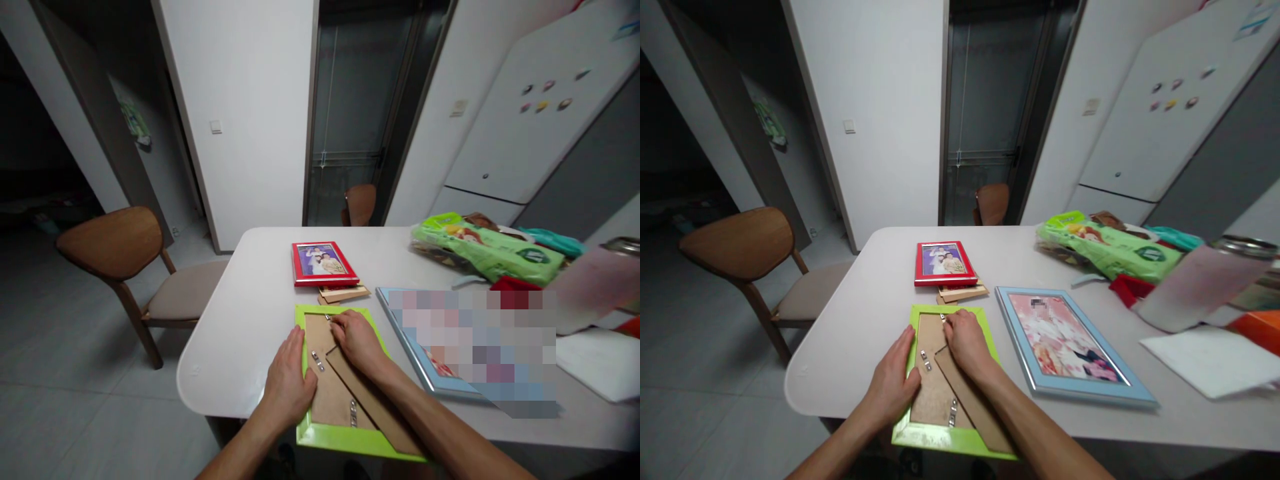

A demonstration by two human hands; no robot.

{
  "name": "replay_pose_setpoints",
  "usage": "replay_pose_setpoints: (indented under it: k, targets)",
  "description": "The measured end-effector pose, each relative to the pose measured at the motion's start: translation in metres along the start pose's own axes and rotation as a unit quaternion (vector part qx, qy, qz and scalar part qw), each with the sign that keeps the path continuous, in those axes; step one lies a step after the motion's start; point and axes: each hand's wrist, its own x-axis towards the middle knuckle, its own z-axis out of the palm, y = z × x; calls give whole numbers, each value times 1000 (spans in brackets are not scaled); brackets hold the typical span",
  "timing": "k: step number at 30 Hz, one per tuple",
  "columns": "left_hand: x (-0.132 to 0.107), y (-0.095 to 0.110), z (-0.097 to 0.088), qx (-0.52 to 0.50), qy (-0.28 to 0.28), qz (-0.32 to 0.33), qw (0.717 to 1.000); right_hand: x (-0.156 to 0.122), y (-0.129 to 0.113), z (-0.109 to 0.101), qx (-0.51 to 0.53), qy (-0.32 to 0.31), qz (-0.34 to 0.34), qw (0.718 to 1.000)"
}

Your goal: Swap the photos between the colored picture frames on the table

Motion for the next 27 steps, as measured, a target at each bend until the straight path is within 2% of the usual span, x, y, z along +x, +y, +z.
replay_pose_setpoints:
  k: [3, 9, 12, 14, 16, 19, 21, 27]
  targets:
    - [0, -1, 1, 10, -1, 1, 1000, 10, 7, 6, -13, 0, 4, 1000]
    - [1, -3, 3, 10, 1, 7, 1000, 14, 1, 12, -4, -15, -15, 1000]
    - [1, -3, 2, 9, 1, 4, 1000, 9, 0, 3, 9, -26, -26, 999]
    - [1, -2, 1, 11, 0, 5, 1000, -3, 0, -11, 42, -34, -43, 998]
    - [1, -1, 1, 23, -4, 7, 1000, -21, 2, -30, 96, -81, -82, 989]
    - [1, 1, 1, 55, -13, 4, 998, -49, 3, -56, 150, -218, -139, 954]
    - [2, 2, 1, 73, -17, 1, 997, -62, 2, -64, 151, -253, -149, 944]
    - [2, 2, 1, 88, -17, 10, 996, -72, -2, -47, 123, -177, -156, 964]
